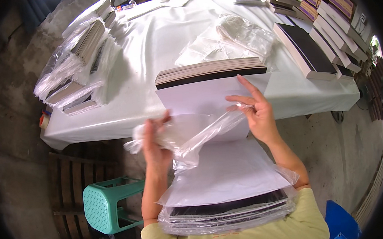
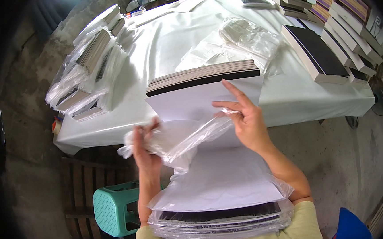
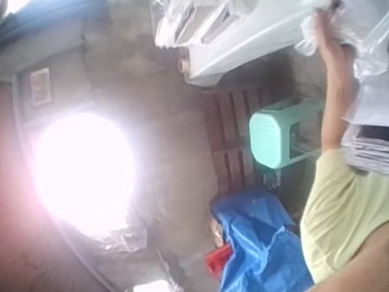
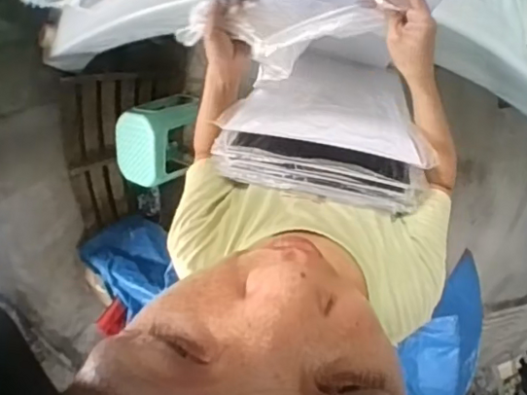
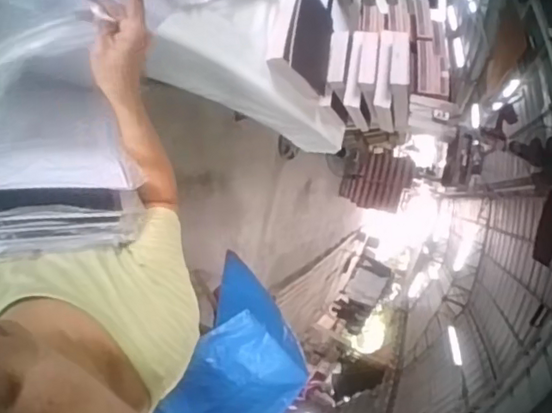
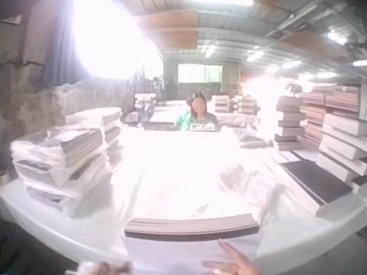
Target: The person places a black book into a clear plastic bag and then folds the open end of the bag over the book.
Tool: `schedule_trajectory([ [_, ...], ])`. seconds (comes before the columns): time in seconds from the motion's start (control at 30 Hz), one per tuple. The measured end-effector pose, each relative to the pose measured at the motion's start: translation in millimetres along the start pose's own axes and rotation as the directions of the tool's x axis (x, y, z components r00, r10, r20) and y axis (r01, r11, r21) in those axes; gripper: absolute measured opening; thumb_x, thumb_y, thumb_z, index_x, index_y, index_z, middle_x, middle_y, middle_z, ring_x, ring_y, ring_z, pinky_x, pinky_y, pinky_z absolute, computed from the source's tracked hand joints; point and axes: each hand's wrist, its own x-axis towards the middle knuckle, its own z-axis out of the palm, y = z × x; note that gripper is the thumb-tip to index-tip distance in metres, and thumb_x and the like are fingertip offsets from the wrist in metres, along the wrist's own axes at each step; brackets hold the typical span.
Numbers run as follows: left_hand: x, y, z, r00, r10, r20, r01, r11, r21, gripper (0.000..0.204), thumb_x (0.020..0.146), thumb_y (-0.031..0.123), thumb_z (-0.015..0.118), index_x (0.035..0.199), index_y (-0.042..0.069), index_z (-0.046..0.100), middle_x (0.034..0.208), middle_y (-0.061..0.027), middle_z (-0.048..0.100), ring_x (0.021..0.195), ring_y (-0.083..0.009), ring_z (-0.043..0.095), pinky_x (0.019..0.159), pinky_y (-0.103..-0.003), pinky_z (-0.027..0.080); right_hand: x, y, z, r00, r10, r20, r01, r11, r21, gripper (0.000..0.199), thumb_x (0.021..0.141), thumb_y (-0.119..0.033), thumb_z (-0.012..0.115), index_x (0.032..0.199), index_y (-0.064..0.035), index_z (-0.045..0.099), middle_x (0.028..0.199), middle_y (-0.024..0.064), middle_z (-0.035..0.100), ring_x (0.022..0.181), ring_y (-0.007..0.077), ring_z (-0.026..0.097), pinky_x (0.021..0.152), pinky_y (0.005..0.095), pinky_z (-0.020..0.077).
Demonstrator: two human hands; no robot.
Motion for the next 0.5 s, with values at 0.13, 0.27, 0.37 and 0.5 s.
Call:
schedule_trajectory([
  [0.13, 18.4, 40.7, -62.0, 0.827, 0.374, -0.420, -0.230, 0.906, 0.356, 0.022, 0.079, 0.027, 0.062, 0.084, 0.008, 0.053, 0.058, 0.0038, 0.040, 0.055, -0.0060, 0.043, 0.051, -0.021, 0.035, -7.6, 13.2, -25.3, 0.998, 0.027, -0.051, -0.026, 1.000, 0.017, 0.031, 0.079, -0.001, 0.058, 0.108, 0.0000, 0.051, 0.081, 0.0131, 0.064, 0.070, 0.0109, 0.059, 0.058, 0.0214, 0.0472],
  [0.27, 10.9, 52.1, -43.9, 0.857, 0.459, -0.234, -0.133, 0.637, 0.760, 0.022, 0.076, 0.011, 0.064, 0.091, 0.005, 0.049, 0.057, 0.0055, 0.034, 0.048, -0.0027, 0.032, 0.042, -0.019, 0.029, -11.5, 9.4, -28.8, 0.985, 0.171, 0.003, -0.171, 0.984, -0.058, 0.015, 0.073, -0.004, 0.065, 0.086, 0.0015, 0.061, 0.069, 0.0081, 0.063, 0.062, 0.0078, 0.057, 0.054, 0.0197, 0.0451],
  [0.37, 0.6, 20.6, 27.0, 0.992, 0.102, 0.077, -0.127, 0.719, 0.683, 0.055, 0.067, 0.008, 0.072, 0.115, 0.004, 0.045, 0.076, 0.0009, 0.049, 0.068, -0.0083, 0.049, 0.056, -0.018, 0.044, -9.6, 7.7, -14.6, 0.989, 0.141, 0.037, -0.138, 0.988, -0.076, 0.010, 0.072, -0.005, 0.067, 0.077, 0.0014, 0.062, 0.065, 0.0050, 0.062, 0.059, 0.0063, 0.056, 0.053, 0.0187, 0.0435],
  [0.5, -9.1, -10.9, 78.7, 0.853, -0.357, 0.380, -0.093, 0.613, 0.785, 0.048, 0.063, 0.017, 0.076, 0.104, 0.005, 0.053, 0.083, -0.0015, 0.057, 0.075, -0.0108, 0.051, 0.064, -0.025, 0.041, -7.5, -4.6, 5.0, 0.998, 0.042, 0.046, -0.033, 0.982, -0.185, 0.005, 0.072, -0.002, 0.066, 0.074, -0.0007, 0.061, 0.064, 0.0027, 0.060, 0.059, 0.0054, 0.053, 0.053, 0.0191, 0.0414],
])
